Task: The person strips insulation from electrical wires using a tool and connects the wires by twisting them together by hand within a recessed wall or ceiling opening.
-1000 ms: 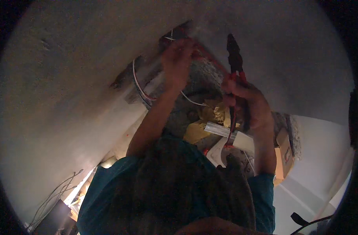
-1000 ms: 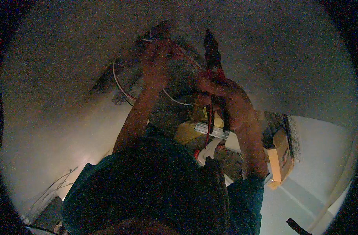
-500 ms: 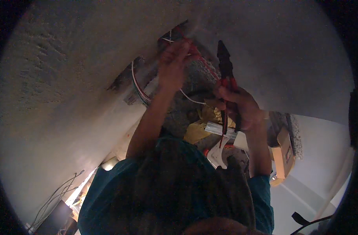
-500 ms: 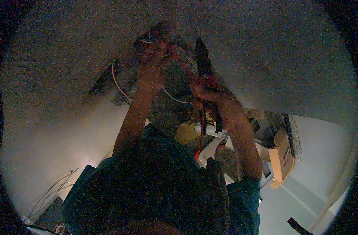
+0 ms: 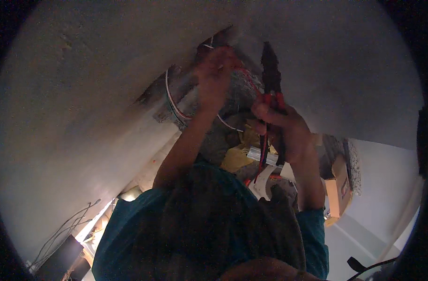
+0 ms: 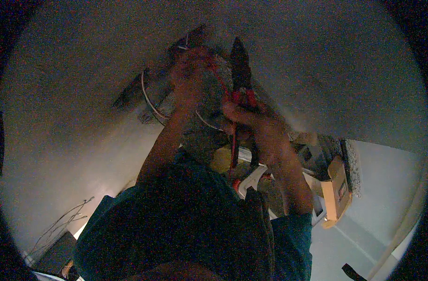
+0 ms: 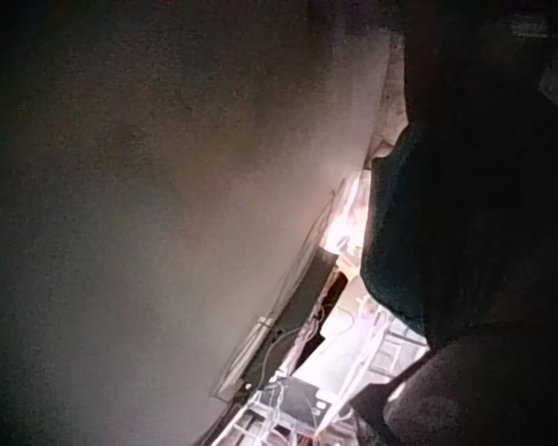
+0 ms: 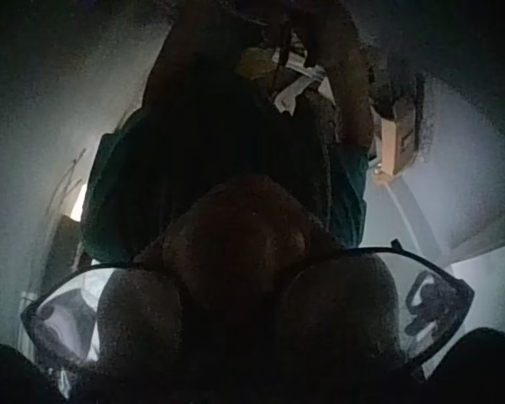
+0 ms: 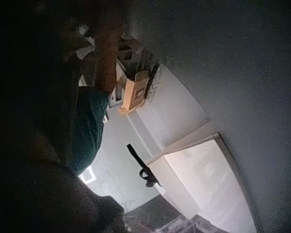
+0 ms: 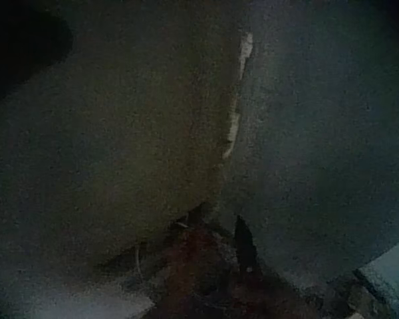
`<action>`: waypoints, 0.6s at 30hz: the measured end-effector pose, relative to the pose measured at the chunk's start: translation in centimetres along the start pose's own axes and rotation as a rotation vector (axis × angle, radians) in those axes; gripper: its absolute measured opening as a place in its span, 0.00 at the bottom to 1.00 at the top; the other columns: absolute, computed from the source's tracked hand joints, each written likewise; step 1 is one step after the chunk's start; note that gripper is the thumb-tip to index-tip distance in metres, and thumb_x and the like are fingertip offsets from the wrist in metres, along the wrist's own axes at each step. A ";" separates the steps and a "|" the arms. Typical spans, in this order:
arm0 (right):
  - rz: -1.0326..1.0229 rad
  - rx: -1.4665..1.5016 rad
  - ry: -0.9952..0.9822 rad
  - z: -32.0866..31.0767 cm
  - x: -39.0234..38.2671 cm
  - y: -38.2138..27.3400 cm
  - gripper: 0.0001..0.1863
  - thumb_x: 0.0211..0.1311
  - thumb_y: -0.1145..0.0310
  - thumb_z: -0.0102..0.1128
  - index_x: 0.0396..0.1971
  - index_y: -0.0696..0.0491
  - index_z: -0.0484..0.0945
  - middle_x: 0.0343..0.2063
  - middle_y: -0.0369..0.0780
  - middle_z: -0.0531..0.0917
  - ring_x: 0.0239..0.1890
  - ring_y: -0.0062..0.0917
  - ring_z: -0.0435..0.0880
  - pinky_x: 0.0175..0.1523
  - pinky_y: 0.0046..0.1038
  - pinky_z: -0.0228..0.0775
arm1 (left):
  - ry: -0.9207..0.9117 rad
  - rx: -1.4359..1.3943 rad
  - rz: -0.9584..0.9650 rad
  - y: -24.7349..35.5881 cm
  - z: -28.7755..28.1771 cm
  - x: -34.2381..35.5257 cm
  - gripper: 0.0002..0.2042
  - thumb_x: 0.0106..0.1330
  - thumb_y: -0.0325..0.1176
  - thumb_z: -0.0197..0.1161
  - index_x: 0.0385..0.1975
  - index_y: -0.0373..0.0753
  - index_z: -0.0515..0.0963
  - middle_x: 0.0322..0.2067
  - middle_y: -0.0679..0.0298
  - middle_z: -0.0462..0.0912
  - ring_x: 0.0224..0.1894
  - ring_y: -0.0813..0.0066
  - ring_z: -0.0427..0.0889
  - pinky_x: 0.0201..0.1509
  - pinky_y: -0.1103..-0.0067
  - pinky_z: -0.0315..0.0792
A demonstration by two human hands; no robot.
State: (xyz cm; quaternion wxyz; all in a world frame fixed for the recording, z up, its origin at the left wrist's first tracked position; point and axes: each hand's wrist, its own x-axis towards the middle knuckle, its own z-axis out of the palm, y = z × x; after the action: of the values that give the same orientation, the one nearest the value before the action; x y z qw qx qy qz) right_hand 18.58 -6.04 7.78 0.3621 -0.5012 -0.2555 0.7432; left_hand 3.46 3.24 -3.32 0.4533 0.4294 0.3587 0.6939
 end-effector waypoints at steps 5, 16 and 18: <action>-0.050 -0.030 0.010 1.4 -0.5 -1.0 0.15 0.60 0.73 0.61 0.46 0.58 0.72 0.34 0.37 0.75 0.28 0.19 0.71 0.32 0.22 0.65 | -0.021 0.121 0.050 0.4 -0.4 -0.1 0.08 0.67 0.23 0.54 0.43 0.31 0.76 0.30 0.63 0.81 0.33 0.76 0.82 0.40 0.79 0.78; -0.117 -0.015 0.005 2.9 -2.0 -2.1 0.14 0.61 0.69 0.60 0.44 0.57 0.72 0.30 0.33 0.72 0.25 0.17 0.68 0.31 0.20 0.60 | -0.014 0.464 -0.043 -2.2 -0.5 -2.6 0.06 0.60 0.27 0.60 0.34 0.32 0.78 0.28 0.63 0.82 0.30 0.75 0.82 0.33 0.73 0.77; -0.069 0.016 -0.043 0.6 -2.2 -1.6 0.16 0.59 0.68 0.65 0.45 0.55 0.74 0.31 0.33 0.78 0.27 0.19 0.74 0.32 0.20 0.66 | -0.090 0.563 -0.144 -1.6 0.6 -3.5 0.06 0.60 0.28 0.59 0.32 0.32 0.77 0.28 0.62 0.83 0.29 0.75 0.83 0.33 0.74 0.77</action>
State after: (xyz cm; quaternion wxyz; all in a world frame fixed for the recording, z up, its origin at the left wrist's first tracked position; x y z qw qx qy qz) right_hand 18.98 -6.83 10.39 0.3861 -0.4731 -0.2745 0.7428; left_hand 5.29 0.56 -5.53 0.3799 0.5419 0.5462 0.5135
